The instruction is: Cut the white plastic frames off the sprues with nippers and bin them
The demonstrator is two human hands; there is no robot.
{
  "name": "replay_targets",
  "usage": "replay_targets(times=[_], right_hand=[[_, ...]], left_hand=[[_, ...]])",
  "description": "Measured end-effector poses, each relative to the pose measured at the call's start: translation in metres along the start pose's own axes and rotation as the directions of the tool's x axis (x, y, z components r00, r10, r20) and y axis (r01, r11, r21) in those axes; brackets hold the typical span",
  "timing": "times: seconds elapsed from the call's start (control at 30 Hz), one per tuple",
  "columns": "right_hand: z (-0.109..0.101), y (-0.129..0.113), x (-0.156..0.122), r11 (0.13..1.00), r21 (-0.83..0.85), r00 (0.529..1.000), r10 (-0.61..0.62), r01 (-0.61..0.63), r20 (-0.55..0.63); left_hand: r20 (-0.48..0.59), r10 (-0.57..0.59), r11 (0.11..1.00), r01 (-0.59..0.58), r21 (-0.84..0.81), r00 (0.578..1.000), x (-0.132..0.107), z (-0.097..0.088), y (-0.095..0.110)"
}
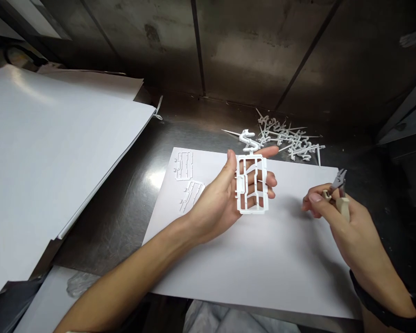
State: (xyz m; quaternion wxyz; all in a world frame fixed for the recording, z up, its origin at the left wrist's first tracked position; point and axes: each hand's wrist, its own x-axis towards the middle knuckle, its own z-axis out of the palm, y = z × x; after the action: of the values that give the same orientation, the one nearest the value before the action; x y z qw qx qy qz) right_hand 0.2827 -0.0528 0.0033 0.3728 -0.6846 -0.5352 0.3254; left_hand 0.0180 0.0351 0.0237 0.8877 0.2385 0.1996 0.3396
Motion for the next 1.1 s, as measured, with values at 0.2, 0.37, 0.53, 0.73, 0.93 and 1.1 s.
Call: replay_targets(times=[0.2, 0.37, 0.53, 0.73, 0.93, 1.1], right_hand=[[-0.0007, -0.0022, -0.0011, 1.000, -0.027, 1.000, 0.015, -0.015, 0.010], [0.0003, -0.0026, -0.0010, 1.000, -0.025, 1.000, 0.015, -0.014, 0.021], [0.0004, -0.0004, -0.0001, 1.000, -0.004, 0.998, -0.011, 0.011, 0.056], [0.0035, -0.0003, 0.0001, 1.000, 0.012, 0.997, -0.019, 0.018, 0.075], [0.0055, -0.0053, 0.0000, 0.999, -0.013, 0.995, -0.049, 0.051, 0.084], [0.0056, -0.0047, -0.0009, 0.999, 0.015, 0.994, -0.040, 0.039, 0.103]], left_hand=[[0.008, -0.011, 0.999, 0.011, -0.046, 1.000, 0.0021, -0.0007, 0.0012], [-0.020, -0.019, 1.000, 0.019, -0.023, 1.000, 0.0015, 0.0007, 0.0007], [-0.065, -0.017, 1.000, 0.019, 0.019, 0.998, 0.0017, 0.0015, -0.0019], [-0.134, -0.014, 0.998, 0.022, 0.056, 0.991, 0.0014, 0.0043, -0.0027], [-0.155, 0.018, 0.995, -0.003, 0.100, 0.988, 0.0005, 0.0066, -0.0037], [-0.036, -0.071, 0.997, 0.071, 0.008, 0.997, 0.0018, 0.0082, -0.0021]])
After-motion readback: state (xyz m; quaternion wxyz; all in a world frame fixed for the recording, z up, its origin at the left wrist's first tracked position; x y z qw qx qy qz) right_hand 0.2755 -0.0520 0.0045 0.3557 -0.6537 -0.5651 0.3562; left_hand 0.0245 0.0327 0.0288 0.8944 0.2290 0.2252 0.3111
